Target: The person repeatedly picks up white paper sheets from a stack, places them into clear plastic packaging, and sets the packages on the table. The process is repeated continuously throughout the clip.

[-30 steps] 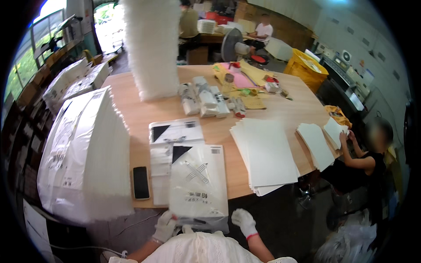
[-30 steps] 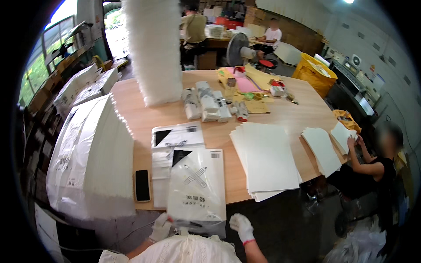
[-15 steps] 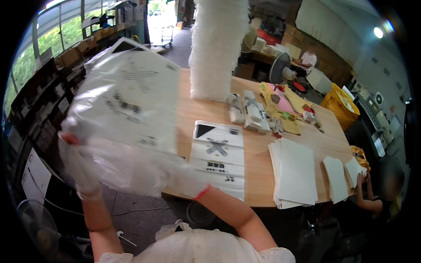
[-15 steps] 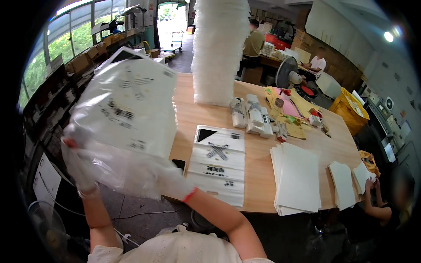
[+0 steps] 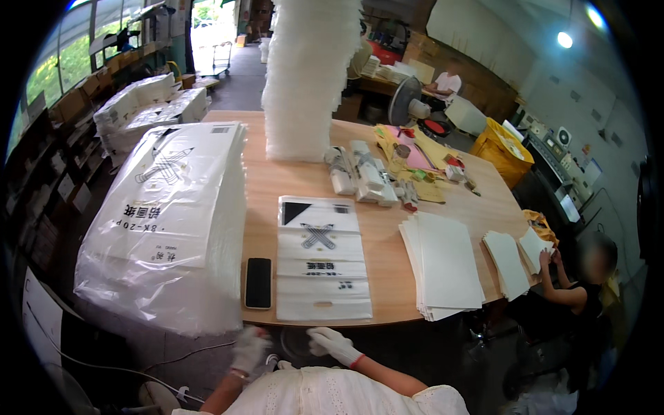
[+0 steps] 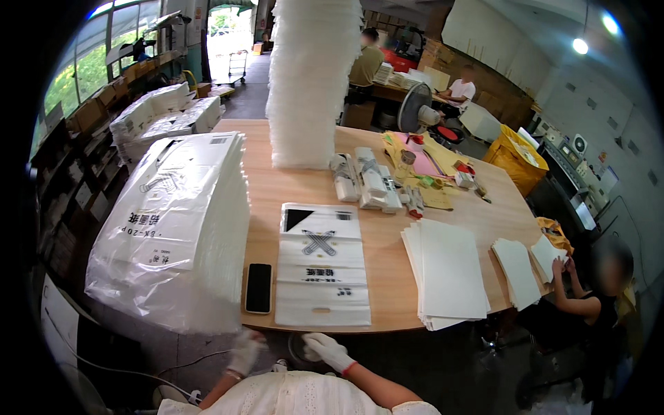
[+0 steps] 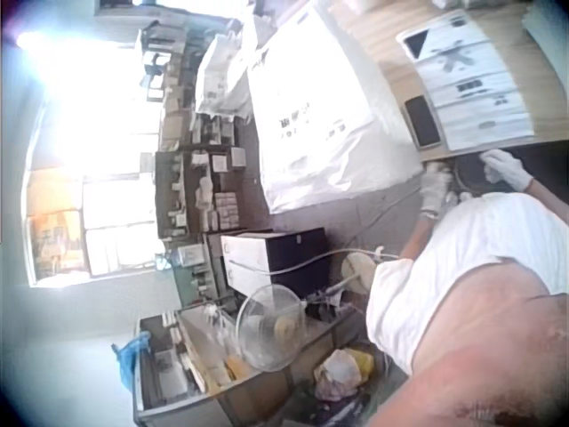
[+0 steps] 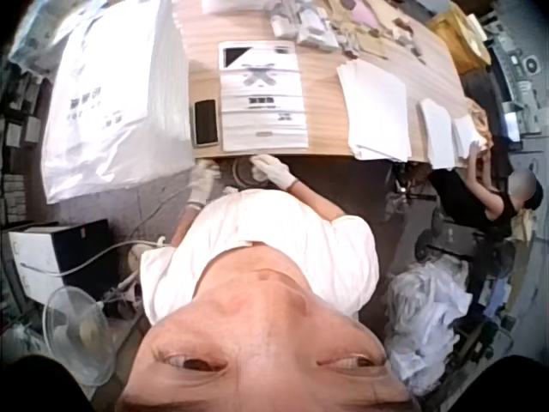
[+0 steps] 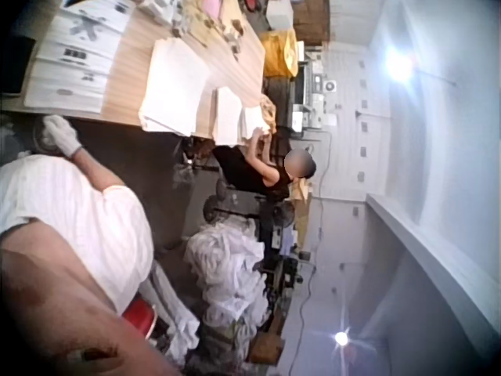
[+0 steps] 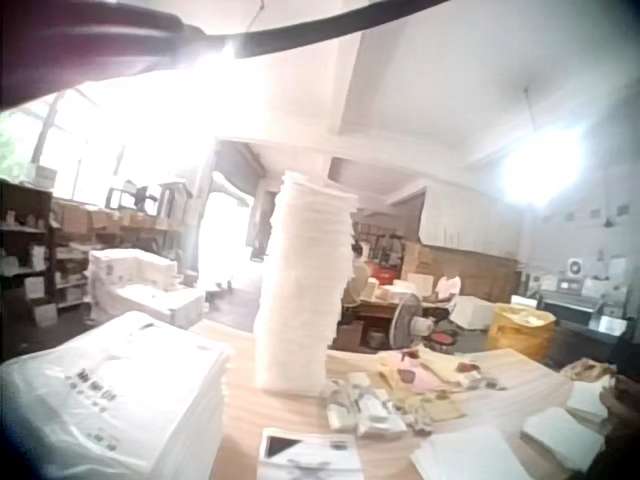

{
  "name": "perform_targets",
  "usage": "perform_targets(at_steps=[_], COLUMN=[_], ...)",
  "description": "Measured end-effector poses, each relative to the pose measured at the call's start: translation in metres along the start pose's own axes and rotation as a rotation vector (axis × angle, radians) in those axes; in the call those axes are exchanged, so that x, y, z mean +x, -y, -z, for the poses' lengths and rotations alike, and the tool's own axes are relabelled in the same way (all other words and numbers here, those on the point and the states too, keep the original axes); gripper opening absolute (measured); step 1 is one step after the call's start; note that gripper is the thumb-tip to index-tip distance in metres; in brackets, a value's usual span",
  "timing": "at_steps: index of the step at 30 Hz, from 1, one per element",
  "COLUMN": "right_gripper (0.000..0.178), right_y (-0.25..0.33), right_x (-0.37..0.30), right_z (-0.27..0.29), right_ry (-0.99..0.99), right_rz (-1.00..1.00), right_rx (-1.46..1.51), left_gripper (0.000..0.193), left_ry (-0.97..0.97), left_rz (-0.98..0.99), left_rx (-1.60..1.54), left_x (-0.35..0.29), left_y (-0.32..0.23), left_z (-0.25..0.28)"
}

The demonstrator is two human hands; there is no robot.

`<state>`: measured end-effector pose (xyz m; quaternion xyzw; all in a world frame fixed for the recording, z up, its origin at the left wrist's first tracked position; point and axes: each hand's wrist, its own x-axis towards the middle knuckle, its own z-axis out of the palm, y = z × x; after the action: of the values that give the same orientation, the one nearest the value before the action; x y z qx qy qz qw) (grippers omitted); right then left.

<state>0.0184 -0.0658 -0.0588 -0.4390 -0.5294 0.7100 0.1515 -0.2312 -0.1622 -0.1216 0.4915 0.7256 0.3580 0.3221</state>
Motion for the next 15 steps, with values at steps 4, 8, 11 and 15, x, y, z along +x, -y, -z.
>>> perform_targets(at_steps=[4, 8, 11, 15], right_gripper=[0.035, 0.035, 0.035, 0.035], right_y=[-0.055, -0.077, -0.088, -0.074], right_x=[-0.047, -0.065, -0.059, -0.037], right_z=[0.057, 0.073, 0.077, 0.071], right_ry=[-0.303, -0.438, -0.408, -0.355], right_rz=[-0.215, -0.158, -0.143, -0.091], right_rx=[0.231, 0.299, 0.326, 0.355], left_gripper=[0.022, 0.035, 0.033, 0.034], left_ry=[-0.012, 0.087, 0.287, 0.211], left_rz=[-0.549, -0.391, -0.462, -0.529], left_rx=[0.206, 0.721, 0.562, 0.635], left_x=[0.065, 0.135, 0.161, 0.142], left_y=[-0.105, -0.106, -0.082, -0.090], left_z=[-0.068, -0.116, -0.116, -0.116])
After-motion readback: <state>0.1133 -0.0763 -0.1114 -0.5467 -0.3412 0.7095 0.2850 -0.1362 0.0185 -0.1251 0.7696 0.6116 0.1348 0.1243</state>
